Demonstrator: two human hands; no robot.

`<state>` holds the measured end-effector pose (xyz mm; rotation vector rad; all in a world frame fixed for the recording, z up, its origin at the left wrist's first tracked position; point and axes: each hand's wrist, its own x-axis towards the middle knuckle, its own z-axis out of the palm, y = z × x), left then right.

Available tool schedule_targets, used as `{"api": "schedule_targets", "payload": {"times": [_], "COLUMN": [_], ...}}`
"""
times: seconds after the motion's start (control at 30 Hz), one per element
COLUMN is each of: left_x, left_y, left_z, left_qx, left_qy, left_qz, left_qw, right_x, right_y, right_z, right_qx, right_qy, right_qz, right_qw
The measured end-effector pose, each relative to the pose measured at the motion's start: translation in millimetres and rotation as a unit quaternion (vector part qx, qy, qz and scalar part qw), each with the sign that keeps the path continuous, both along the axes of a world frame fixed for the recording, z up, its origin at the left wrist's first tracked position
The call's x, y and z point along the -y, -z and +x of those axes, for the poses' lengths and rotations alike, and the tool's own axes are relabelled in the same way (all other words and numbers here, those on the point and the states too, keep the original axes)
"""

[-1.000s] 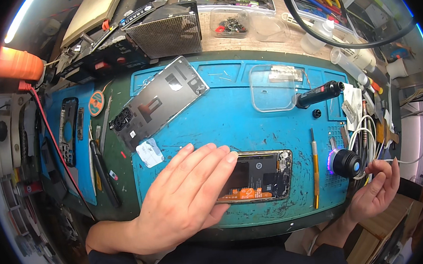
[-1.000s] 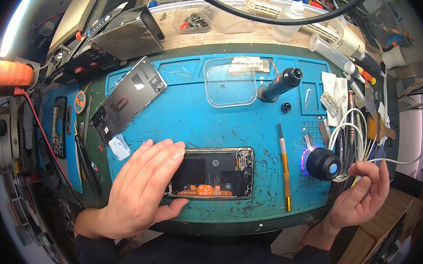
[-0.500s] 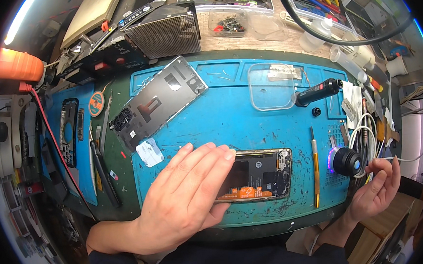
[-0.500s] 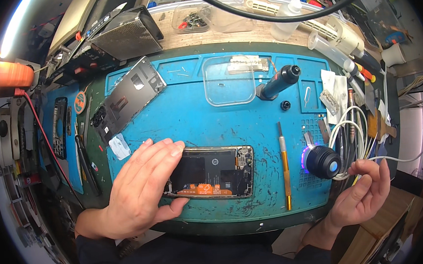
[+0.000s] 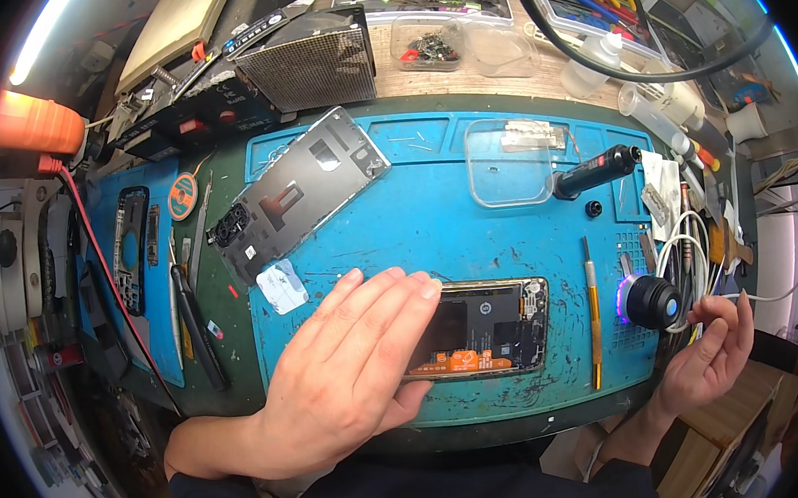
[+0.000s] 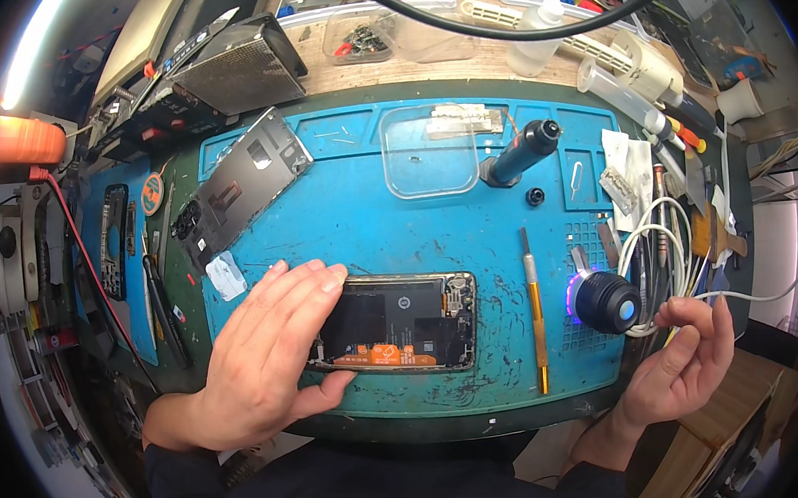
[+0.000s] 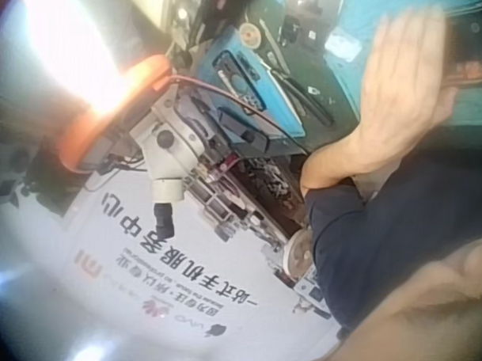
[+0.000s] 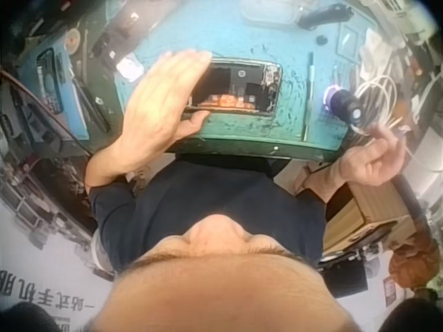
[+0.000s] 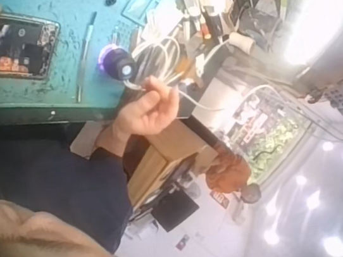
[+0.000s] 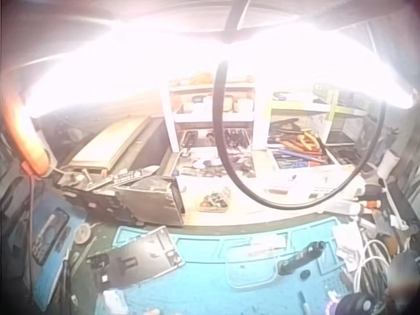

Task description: The person uses a magnetic screwdriver to remove and install screws on a disassembled smartphone. They handle the phone's back cover and internal components, then power on the device to verify functionality before continuing with further disassembly.

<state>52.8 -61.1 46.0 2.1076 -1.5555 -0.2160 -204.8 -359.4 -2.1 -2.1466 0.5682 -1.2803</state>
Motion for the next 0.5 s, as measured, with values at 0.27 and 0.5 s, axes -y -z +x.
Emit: {"api": "schedule_targets", "payload": {"times": [0.27,0.5], "left_x": [-1.1,-1.2], "left_y": [-2.0,-2.5], "left_z": [2.7,2.2], "left_qx": [-0.003,0.011], "left_qy": [0.01,0.015], "left_qz": [0.007,0.009], "left_qw": [1.0,1.0], "right_x": [0.3,0.5], "right_y": [1.6,1.3], "right_z": [0.1,1.8], "right_qx": [0.004,0.002], "right_qy": [-0.001,-0.003], "right_qz": [-0.002,-0.001], "right_qw": [1.0,1.0]}}
